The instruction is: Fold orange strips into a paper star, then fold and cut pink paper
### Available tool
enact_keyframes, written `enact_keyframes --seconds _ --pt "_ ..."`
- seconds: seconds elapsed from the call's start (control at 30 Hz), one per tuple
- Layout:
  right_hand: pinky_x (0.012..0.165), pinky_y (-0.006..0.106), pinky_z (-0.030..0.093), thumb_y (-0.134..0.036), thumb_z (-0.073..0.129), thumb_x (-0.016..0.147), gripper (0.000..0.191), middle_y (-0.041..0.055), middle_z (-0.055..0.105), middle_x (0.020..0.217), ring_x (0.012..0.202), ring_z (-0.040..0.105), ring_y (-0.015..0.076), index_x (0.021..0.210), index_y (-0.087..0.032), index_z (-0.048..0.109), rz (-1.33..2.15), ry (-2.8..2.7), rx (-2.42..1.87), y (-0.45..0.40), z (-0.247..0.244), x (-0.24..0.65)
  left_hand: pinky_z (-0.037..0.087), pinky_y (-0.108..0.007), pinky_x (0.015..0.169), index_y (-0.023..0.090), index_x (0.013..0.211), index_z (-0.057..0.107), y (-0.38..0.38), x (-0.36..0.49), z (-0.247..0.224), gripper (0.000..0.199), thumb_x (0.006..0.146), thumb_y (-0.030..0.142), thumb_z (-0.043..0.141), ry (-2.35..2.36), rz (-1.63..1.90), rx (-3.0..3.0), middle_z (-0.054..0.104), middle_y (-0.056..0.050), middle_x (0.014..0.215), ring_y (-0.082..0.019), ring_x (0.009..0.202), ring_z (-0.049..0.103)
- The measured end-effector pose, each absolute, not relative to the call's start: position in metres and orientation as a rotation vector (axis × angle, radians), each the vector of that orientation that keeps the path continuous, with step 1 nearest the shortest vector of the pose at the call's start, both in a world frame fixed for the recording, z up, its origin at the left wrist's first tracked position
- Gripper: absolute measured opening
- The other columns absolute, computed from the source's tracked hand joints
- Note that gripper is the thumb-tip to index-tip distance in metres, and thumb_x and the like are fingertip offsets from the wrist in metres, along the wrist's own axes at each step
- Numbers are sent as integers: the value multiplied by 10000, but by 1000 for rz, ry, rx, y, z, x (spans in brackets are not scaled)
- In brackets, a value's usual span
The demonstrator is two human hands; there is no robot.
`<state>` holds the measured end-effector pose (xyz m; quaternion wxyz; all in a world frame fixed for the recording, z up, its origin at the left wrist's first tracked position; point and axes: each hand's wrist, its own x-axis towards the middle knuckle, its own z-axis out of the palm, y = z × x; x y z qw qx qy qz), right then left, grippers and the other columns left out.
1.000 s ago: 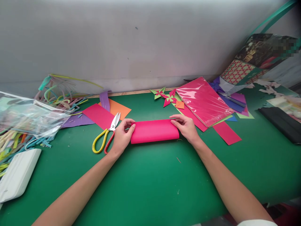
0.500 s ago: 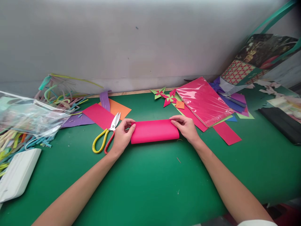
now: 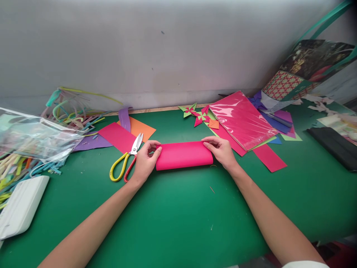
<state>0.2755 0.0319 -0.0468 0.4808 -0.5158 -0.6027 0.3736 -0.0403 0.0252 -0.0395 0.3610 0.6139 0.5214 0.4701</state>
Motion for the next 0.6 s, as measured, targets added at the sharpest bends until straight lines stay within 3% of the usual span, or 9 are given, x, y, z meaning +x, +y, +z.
enact_keyframes --seconds 0.6 --pt "859 379 587 -413 748 875 238 77 795 1019 930 745 252 1005 -217 788 926 -1459 -1261 32 -46 275 504 -273 741 223 1061 648 25 -40 -39 196 922 360 656 1348 1205 1583 654 -22 930 -181 882 639"
